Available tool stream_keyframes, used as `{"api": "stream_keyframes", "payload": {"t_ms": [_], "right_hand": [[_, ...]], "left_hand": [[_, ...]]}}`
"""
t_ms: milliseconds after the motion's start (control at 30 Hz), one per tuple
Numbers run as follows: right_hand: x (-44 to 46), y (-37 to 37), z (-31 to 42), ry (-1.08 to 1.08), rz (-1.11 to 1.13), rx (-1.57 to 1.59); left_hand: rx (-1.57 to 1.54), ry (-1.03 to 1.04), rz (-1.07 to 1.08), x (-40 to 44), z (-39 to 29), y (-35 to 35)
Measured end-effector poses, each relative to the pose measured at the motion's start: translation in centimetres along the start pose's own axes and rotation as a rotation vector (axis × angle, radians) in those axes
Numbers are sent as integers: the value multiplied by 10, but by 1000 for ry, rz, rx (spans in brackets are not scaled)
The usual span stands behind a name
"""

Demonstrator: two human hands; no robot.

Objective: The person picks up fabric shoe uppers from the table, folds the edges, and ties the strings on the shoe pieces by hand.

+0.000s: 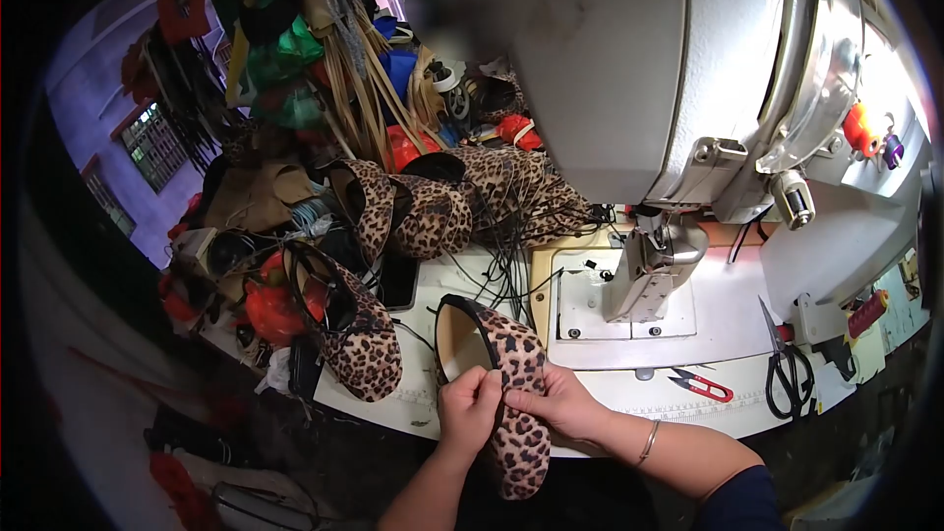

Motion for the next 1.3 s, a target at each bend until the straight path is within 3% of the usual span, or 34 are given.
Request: {"api": "stream_keyframes", "payload": {"t_ms": [100, 167, 267, 400, 567, 633, 733, 800, 833, 867, 967, 1067, 1133, 1233, 1300], "right_hand": [[0, 0, -2, -8, 6, 36], [-1, 3, 2, 1, -7, 59], [0, 3, 2, -51, 14, 7], [-1, 5, 3, -43, 27, 10], [0, 7, 1, -67, 90, -117], [0, 11, 0, -69, 136, -151], [-2, 18, 0, -51, 174, -208], [0, 2, -2, 52, 15, -122], [-2, 3, 6, 66, -26, 95], [-1, -1, 13, 17, -30, 171], [-1, -12, 26, 9, 11, 376], [-3, -17, 42, -71, 86, 395], [-3, -17, 48, -124, 89, 385], [-5, -19, 54, -178, 133, 375], [-6, -20, 58, -214, 176, 327]], "left_hand": [[-41, -86, 7, -4, -6, 2], [-334, -213, 2, -4, 2, 0], [-416, -184, 109, -8, -2, 2], [-280, -58, 111, -12, -11, 4], [-255, -44, 71, -6, -17, 2], [13, -119, -9, 2, -16, -3], [-159, -125, -199, 16, -27, -17], [-330, 175, -273, 20, -61, -41], [-355, 297, -258, 19, -75, -52], [-474, 329, -274, 16, -78, -61], [-333, 321, -324, 8, -62, -77], [-189, 174, -413, -9, -32, -68], [-658, -340, -197, -25, 14, -30], [-1178, -682, 226, -37, 34, 22], [-1194, -746, 231, -39, 26, 32]]}}
Point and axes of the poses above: each hand's wrist, its own x-axis towards the middle knuckle, its own y-axis out of the palm, z = x × y, the point moved 9 cm from there along x, towards the middle knuckle, and after that the axes turned 7 degrees about -x, right-handed, at the moved point
